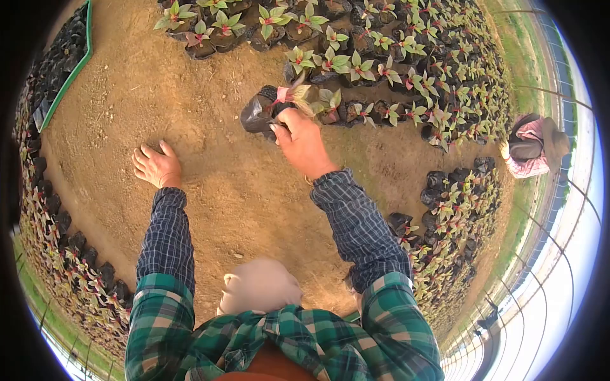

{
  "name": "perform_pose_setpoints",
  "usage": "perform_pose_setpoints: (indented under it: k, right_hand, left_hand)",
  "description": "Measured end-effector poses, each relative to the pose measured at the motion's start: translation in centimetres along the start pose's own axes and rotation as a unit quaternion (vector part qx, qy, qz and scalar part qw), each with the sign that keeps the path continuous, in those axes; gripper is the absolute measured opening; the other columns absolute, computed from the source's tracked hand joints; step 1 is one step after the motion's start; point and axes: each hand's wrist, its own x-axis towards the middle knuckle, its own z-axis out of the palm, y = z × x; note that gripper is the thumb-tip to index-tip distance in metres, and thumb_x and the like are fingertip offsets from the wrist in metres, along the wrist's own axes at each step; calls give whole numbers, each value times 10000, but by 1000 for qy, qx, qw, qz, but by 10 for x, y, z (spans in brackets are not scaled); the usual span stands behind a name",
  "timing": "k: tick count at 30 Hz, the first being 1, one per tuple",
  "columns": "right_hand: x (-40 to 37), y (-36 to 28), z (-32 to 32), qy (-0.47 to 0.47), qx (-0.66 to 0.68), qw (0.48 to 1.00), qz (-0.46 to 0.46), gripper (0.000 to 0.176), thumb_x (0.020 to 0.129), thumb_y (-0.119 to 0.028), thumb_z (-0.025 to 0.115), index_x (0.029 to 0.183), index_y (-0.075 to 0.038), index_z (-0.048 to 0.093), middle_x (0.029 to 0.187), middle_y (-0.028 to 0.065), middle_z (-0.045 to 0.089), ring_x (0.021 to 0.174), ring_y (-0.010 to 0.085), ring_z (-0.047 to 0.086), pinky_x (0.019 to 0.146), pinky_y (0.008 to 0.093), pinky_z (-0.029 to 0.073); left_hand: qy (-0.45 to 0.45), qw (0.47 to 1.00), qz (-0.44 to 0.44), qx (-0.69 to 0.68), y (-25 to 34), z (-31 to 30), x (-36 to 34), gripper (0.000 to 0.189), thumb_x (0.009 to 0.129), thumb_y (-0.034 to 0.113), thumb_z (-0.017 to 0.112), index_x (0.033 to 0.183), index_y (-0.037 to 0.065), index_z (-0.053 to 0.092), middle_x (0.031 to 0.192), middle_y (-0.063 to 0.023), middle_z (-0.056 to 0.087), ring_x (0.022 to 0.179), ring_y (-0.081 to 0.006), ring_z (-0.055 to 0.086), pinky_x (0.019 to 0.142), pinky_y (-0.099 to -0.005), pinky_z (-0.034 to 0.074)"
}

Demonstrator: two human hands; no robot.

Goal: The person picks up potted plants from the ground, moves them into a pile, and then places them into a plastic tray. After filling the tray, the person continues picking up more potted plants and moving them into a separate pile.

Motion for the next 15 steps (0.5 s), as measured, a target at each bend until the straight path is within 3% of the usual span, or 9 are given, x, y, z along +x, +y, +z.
perform_pose_setpoints:
  k: [1, 3, 5, 7, 8, 9, 10, 11, 15]
  right_hand:
    - [25, 1, 8, -9, -103, 988, -112, 131, 872, -52, 615, 929, -2, 509, 773, 108, 549, 591, 216, 576, 558, 335, 460]
    - [63, -18, 23, -16, -204, 960, -189, 118, 842, -57, 594, 925, -1, 531, 899, 187, 585, 806, 410, 574, 665, 459, 478]
    - [90, -7, 44, -28, -357, 900, -249, 116, 851, -84, 568, 940, -11, 557, 925, 200, 588, 812, 404, 591, 681, 469, 497]
    - [109, -1, 61, -52, -361, 903, -228, 134, 832, -96, 553, 937, -16, 572, 953, 217, 591, 816, 394, 607, 681, 460, 519]
    - [113, 14, 71, -32, -365, 903, -224, 142, 771, -108, 590, 875, -17, 624, 855, 172, 598, 716, 349, 627, 630, 436, 535]
    - [110, 28, 76, -16, -308, 926, -217, 118, 768, -119, 581, 833, -28, 619, 831, 178, 597, 704, 367, 621, 632, 450, 533]
    - [96, 18, 69, -28, -304, 938, -164, 125, 786, -120, 562, 867, -34, 605, 835, 172, 585, 747, 367, 616, 660, 462, 523]
    - [86, 29, 73, 30, -260, 947, -184, 173, 792, -120, 569, 941, -33, 582, 882, 177, 571, 805, 362, 606, 681, 466, 506]
    - [-4, 41, 24, 101, -189, 974, -66, 187, 821, -104, 572, 998, -48, 552, 943, 169, 554, 835, 366, 593, 701, 451, 495]
  left_hand:
    - [4, 1000, -4, 5, 0, -1, 0, 627, 908, 483, 464, 1329, 20, 447, 1417, -180, 398, 1372, -331, 273, 1107, -520, 184]
    - [5, 1000, 3, -1, -1, 2, 1, 625, 906, 479, 468, 1330, 20, 447, 1413, -180, 399, 1372, -331, 274, 1107, -523, 183]
    - [23, 1000, 19, 4, -7, 8, 5, 627, 905, 485, 467, 1323, 19, 451, 1407, -180, 405, 1368, -332, 280, 1095, -534, 203]
    - [27, 1000, 11, 9, -3, 8, 0, 632, 905, 497, 457, 1318, 18, 453, 1405, -184, 408, 1361, -336, 294, 1081, -541, 225]
    - [31, 999, 7, 11, -2, 10, -3, 637, 905, 504, 452, 1315, 17, 455, 1400, -187, 413, 1355, -340, 305, 1075, -541, 233]
    - [27, 1000, 10, 7, -3, 14, -3, 641, 905, 511, 447, 1313, 16, 456, 1395, -190, 418, 1349, -343, 315, 1069, -542, 241]
    - [19, 999, 4, 31, -3, 17, -2, 656, 909, 526, 420, 1317, 13, 450, 1388, -199, 424, 1339, -350, 329, 1062, -536, 246]
    - [-1, 999, -1, 37, -4, 18, 1, 678, 912, 541, 388, 1328, 8, 438, 1384, -210, 424, 1335, -351, 335, 1052, -532, 251]
    - [-7, 999, -3, 38, -5, 22, 4, 706, 915, 572, 331, 1322, 7, 446, 1385, -207, 424, 1331, -334, 343, 1039, -506, 270]
